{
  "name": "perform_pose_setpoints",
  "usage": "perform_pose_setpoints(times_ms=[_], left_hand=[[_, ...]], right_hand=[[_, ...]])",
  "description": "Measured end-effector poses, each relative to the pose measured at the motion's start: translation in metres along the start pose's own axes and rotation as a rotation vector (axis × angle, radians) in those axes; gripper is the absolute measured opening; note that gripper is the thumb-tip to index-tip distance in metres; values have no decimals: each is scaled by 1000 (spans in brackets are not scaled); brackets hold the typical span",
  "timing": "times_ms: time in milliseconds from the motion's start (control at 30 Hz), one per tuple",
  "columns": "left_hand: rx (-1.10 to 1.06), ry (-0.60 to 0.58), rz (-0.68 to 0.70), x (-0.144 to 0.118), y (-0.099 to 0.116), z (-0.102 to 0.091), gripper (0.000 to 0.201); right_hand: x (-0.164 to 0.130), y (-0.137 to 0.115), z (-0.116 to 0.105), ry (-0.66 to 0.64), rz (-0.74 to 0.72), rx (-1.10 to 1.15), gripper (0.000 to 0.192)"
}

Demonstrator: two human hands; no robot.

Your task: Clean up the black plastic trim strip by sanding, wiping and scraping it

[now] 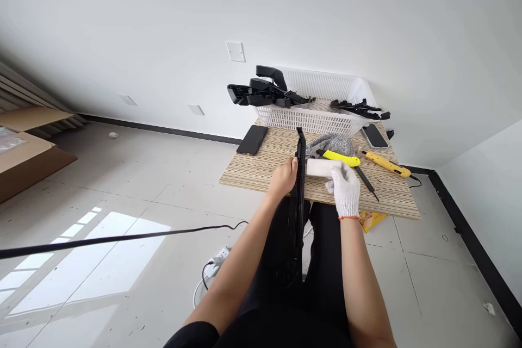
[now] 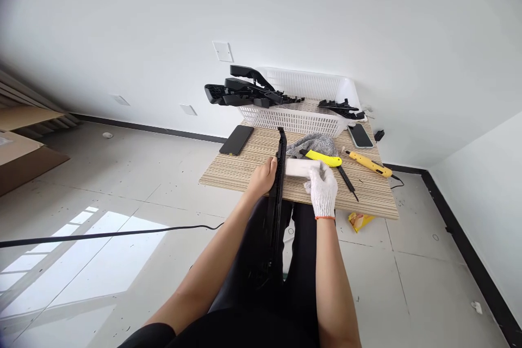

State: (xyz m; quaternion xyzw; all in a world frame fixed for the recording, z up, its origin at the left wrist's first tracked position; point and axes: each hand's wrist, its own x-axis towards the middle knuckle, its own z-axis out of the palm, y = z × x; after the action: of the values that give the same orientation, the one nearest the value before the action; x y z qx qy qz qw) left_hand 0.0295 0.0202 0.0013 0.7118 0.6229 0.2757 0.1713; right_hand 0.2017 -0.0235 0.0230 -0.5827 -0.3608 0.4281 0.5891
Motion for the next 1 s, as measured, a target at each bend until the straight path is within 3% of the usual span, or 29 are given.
perform_pose_setpoints(times_ms=[300, 633, 1000], left_hand=[[4, 5, -9, -2, 2, -2, 33], [-3, 3, -21, -1, 1, -3, 32], [-10, -17, -27, -2, 4, -8, 32]], right_hand=[[-4, -1, -2, 24, -28, -9, 53], [-2, 0, -4, -135, 61, -134, 44], [5, 0, 4, -69, -2, -178, 43]])
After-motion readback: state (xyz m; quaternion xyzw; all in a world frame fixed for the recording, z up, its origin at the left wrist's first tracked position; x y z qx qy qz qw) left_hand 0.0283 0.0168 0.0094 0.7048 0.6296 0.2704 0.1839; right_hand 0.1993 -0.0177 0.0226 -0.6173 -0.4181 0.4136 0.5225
